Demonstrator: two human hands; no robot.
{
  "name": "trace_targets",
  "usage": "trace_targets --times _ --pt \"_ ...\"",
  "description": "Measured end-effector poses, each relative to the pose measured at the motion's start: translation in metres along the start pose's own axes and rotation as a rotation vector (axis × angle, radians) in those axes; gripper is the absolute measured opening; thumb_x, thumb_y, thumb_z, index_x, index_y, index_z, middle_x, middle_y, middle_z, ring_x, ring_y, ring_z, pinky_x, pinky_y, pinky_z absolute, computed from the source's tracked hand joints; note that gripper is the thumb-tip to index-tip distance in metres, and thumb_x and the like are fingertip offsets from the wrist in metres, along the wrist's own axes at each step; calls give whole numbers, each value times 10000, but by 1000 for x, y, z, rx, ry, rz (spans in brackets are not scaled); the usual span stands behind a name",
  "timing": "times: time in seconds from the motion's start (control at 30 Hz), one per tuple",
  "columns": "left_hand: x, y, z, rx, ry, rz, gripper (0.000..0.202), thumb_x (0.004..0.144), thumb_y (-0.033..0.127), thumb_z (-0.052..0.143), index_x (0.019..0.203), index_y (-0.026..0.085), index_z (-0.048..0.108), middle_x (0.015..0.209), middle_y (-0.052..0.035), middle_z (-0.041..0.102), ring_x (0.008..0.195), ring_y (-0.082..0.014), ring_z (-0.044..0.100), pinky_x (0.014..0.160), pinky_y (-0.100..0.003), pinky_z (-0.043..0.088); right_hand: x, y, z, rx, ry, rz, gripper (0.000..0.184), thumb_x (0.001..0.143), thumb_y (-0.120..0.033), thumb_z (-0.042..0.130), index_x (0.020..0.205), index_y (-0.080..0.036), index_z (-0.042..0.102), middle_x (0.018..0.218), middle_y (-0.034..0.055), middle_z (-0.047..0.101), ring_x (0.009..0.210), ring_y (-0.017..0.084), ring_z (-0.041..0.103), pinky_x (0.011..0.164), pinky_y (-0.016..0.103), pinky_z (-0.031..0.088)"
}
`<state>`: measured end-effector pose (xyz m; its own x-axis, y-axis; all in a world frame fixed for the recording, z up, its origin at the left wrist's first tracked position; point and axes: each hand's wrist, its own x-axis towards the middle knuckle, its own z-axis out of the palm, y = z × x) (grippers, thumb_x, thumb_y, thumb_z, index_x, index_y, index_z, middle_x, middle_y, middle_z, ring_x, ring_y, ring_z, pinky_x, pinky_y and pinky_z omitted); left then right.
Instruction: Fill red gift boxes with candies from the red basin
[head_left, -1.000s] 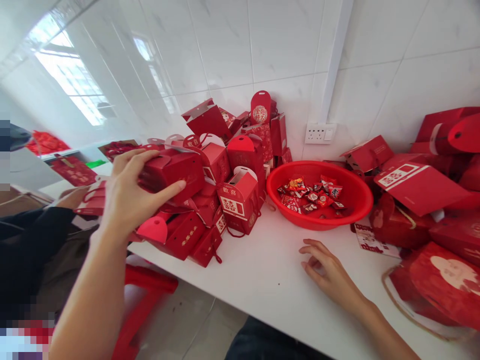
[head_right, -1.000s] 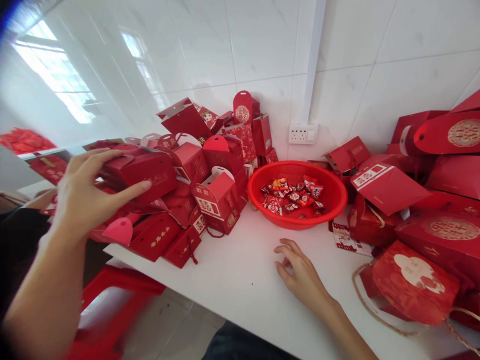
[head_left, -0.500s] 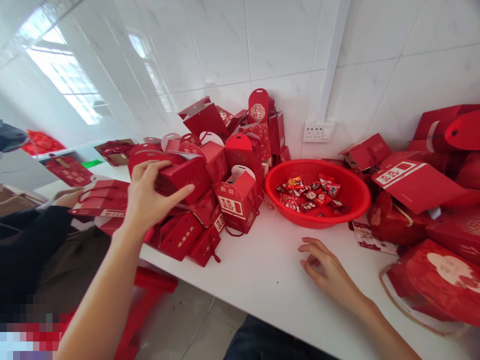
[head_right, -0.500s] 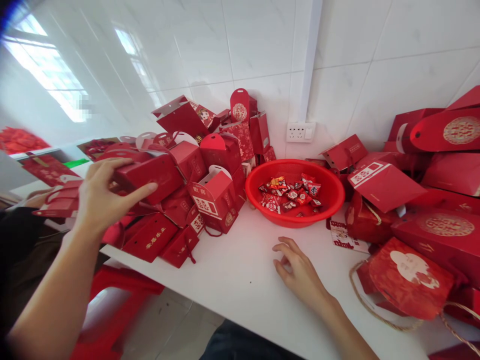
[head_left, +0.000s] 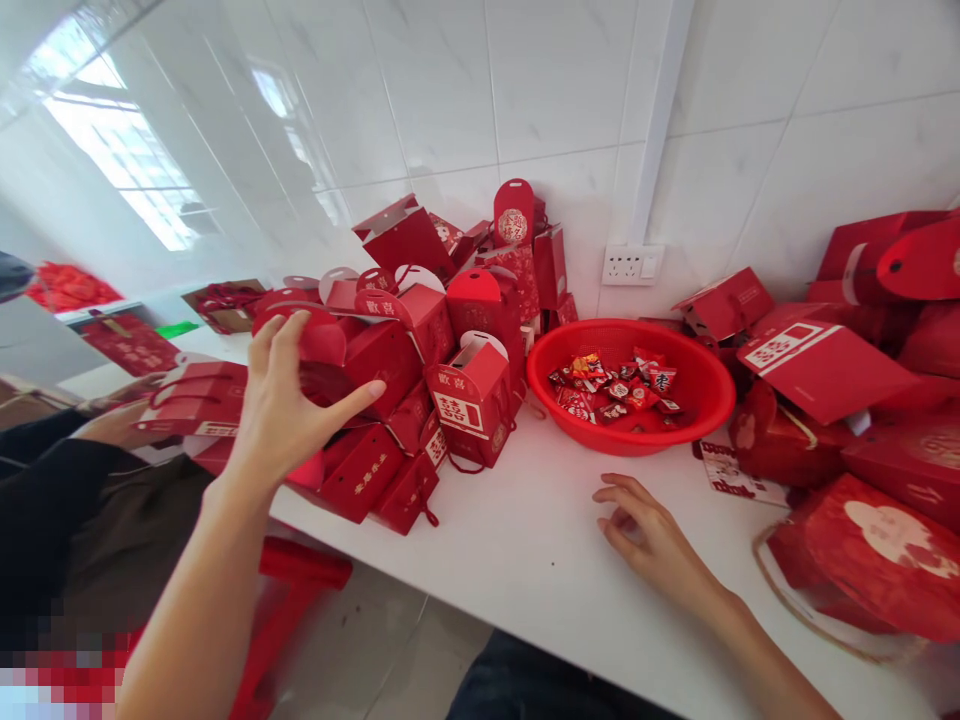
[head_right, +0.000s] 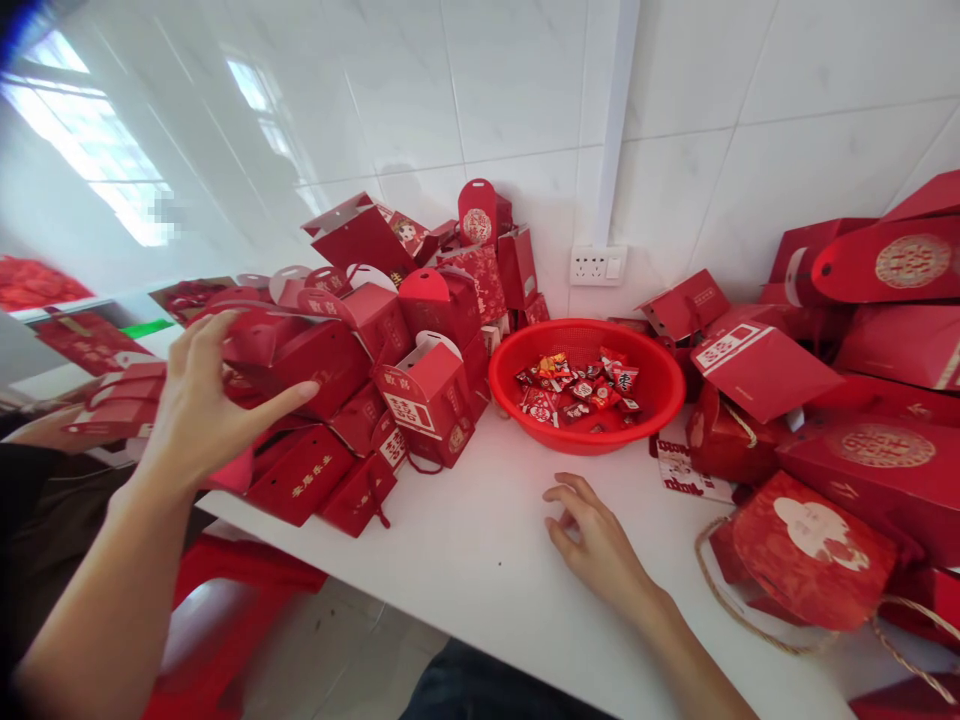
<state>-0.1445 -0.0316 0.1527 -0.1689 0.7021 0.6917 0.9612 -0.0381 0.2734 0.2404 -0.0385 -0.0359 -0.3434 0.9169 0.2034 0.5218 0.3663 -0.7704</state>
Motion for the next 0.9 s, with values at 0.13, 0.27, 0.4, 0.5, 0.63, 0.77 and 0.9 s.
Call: trace_targets --times 0.13,0.27,0.4,0.5,0.63,0.77,0.9 --pt "0 4 -3 28 -1 -7 1120 643 699 730 1533 128 360 1562 -227 365 1477 -414 317 1193 -627 293 0 -2 -1 6 4 5 209 904 -248 502 1068 -231 631 1354 140 557 742 156 682 814 418 583" --pt "3 6 -2 29 38 68 1077 694 739 646 1523 108 375 1510 -220 442 1433 -405 387 1179 -618 325 0 -4 -3 8 3 14 198 904 -238 509 1063 -226 627 1357 140 550 742 153 688 820 410 582" --pt "9 4 -1 39 19 119 1048 721 762 585 1501 86 402 1489 -223 468 1413 -407 414 1171 -625 330 0 -4 -3 9 3 18 193 909 -242 508 1064 -221 620 1356 143 545 746 152 693 810 399 581" --pt "12 1 1 43 -27 91 1026 738 774 557 1504 110 394 1477 -205 480 1398 -406 433 1144 -634 366 0 -5 -3 8 0 16 191 916 -245 502 1067 -219 616 1360 146 542 750 151 688 802 398 581" --pt "10 0 3 27 -117 55 1108 733 833 517 1547 110 311 1535 -221 408 1443 -414 379 1140 -634 371 0 -7 -4 5 18 4 191 911 -226 503 1066 -219 615 1344 143 555 743 150 679 818 407 579" --pt "7 8 -4 79 -98 7 1344 596 958 509 1565 63 257 1613 -266 252 1516 -452 218 1200 -642 251 0 -3 -4 -7 58 -28 206 903 -214 512 1082 -223 614 1329 140 567 797 164 687 863 416 571" --pt "12 19 -15 92 -80 -27 1442 512 1023 456 1578 80 222 1640 -255 178 1536 -452 147 1223 -640 174 1 4 -2 -15 104 -63 226 893 -213 528 1102 -228 612 1295 139 588 998 219 692 904 413 568"
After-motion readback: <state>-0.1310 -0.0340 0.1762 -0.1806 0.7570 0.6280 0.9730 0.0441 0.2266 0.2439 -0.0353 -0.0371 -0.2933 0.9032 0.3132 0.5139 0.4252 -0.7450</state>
